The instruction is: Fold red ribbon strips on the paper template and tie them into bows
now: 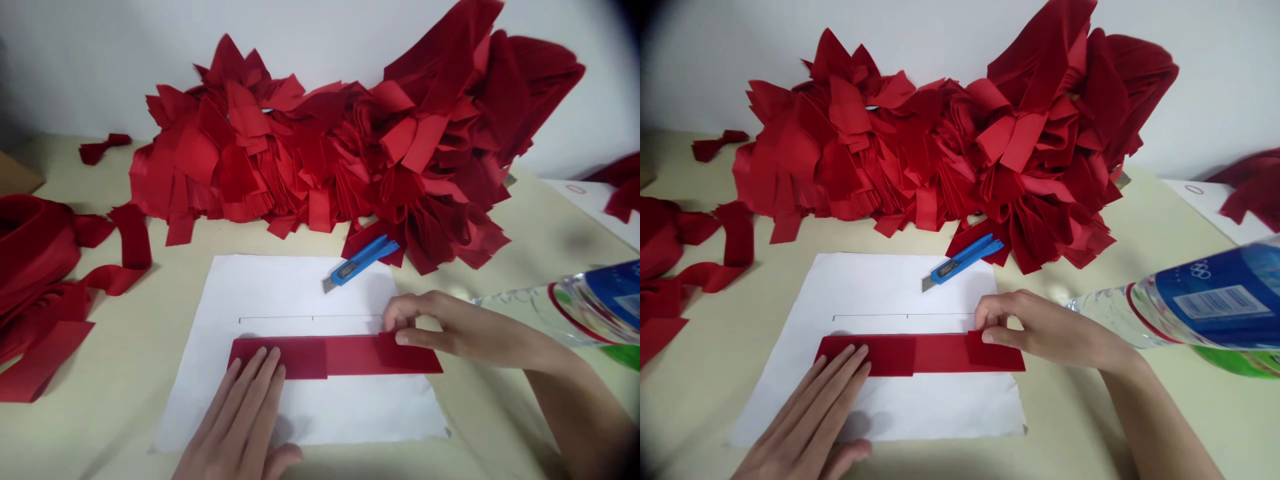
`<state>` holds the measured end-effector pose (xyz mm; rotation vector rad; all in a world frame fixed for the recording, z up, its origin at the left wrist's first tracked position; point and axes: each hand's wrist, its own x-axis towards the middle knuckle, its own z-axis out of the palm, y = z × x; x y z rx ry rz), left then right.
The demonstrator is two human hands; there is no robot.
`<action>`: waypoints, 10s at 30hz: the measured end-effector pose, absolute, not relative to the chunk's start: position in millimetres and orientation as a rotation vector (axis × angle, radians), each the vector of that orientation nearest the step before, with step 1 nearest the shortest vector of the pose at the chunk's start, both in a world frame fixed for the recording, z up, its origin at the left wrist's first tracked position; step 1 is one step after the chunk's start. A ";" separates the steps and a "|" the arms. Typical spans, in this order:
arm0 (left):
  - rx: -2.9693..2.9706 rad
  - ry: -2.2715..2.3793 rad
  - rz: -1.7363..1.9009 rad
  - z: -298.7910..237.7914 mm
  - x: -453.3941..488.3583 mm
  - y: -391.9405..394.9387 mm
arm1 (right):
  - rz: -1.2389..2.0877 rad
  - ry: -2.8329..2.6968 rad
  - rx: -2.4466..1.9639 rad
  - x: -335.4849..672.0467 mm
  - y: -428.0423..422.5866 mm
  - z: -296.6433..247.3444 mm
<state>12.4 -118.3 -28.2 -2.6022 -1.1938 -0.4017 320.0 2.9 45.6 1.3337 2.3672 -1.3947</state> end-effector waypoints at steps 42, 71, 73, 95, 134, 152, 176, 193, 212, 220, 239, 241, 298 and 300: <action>-2.595 -1.267 -0.283 -32.6 14.8 -120.1 | -1.416 2.347 1.317 323.3 4.8 40.6; -2.690 -1.231 -0.437 -13.3 30.8 -98.6 | -1.433 2.310 1.209 321.5 -1.8 48.5; -2.663 -1.239 -0.468 -11.2 38.3 -93.9 | -1.440 2.296 1.208 321.0 -2.1 47.4; -2.551 -1.389 -0.649 -12.3 52.5 -88.5 | -1.409 2.300 1.190 318.4 -4.3 46.4; -2.642 -1.239 -0.313 -25.1 28.0 -110.1 | -1.626 2.438 1.473 296.9 -8.2 51.3; -2.638 -1.261 -0.356 -25.8 30.9 -111.4 | -1.221 2.585 2.011 224.7 -39.7 15.7; -2.636 -1.232 -0.374 -30.0 29.4 -111.4 | -0.906 2.412 2.261 292.7 -68.7 14.3; -2.667 -1.232 -0.360 -32.8 27.6 -111.3 | -0.845 2.460 2.441 289.3 -73.5 7.5; -2.661 -1.311 -0.306 -29.4 27.0 -113.2 | -0.681 2.595 2.396 290.9 -71.5 0.8; -2.612 -1.320 -0.296 -28.6 29.6 -114.9 | -0.566 2.635 2.388 288.8 -68.1 -0.5; -2.626 -1.318 -0.356 -31.4 29.3 -116.4 | -0.621 2.924 2.113 298.4 -76.5 6.4; -2.620 -1.318 -0.360 -31.5 29.7 -116.5 | -0.552 2.964 2.081 298.5 -77.0 5.5; -3.064 -1.973 -0.173 35.8 59.0 -32.0 | -0.151 3.261 1.009 236.9 -65.8 1.6; -3.074 -1.942 -0.199 34.2 58.9 -29.9 | -0.098 3.273 0.968 237.3 -67.7 0.7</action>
